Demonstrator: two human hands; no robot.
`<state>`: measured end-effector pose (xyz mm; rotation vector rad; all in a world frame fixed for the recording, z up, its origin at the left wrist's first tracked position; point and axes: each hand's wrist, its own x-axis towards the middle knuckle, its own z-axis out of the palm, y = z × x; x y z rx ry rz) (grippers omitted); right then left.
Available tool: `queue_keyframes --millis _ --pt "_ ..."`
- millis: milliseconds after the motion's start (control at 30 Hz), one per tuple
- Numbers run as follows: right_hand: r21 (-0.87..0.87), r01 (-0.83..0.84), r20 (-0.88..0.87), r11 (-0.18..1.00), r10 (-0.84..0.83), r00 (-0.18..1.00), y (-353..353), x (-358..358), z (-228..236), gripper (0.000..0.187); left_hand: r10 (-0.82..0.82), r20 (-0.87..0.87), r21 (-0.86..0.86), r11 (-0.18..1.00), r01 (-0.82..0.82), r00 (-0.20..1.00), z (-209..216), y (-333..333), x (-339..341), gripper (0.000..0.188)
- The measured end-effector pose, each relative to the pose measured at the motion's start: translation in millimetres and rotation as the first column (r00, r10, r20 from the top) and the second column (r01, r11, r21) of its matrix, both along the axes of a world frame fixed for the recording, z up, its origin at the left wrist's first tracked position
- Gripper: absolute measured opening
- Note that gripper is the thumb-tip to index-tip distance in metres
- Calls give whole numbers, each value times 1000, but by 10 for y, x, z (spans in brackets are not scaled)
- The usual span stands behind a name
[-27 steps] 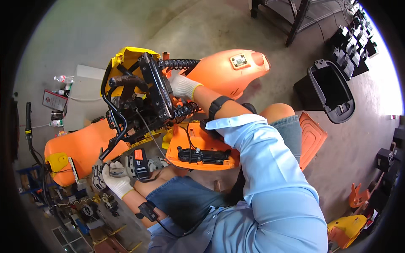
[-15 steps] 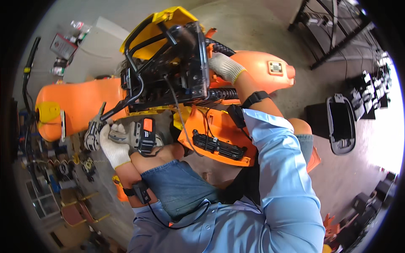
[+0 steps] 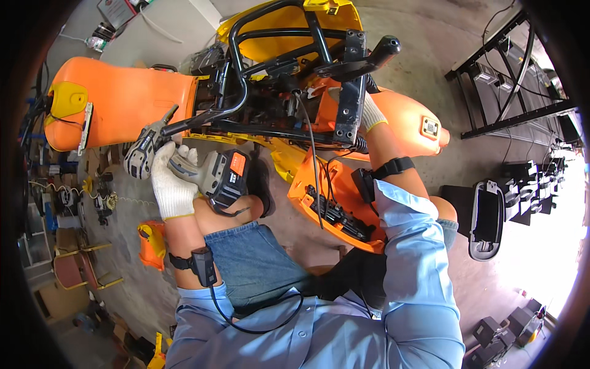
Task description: Disassemble the body panels and internal components of a small motorcycle using power tools.
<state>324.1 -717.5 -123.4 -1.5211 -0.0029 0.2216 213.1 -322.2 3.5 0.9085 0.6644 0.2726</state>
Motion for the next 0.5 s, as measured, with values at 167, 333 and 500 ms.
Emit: queue_keyframes --millis 167,333,500 --pt "23 -27 -26 999 27 999 -33 -128 138 12 -7 -22 22 1000 7 1000 -50 2 27 17" --pt "39 -84 -49 996 86 995 -28 -82 291 12 25 -19 41 999 -24 1000 -12 -7 -19 24" --pt "-155 -211 29 965 217 976 -168 71 244 12 -10 -18 -1 1000 10 1000 14 -6 -32 23"
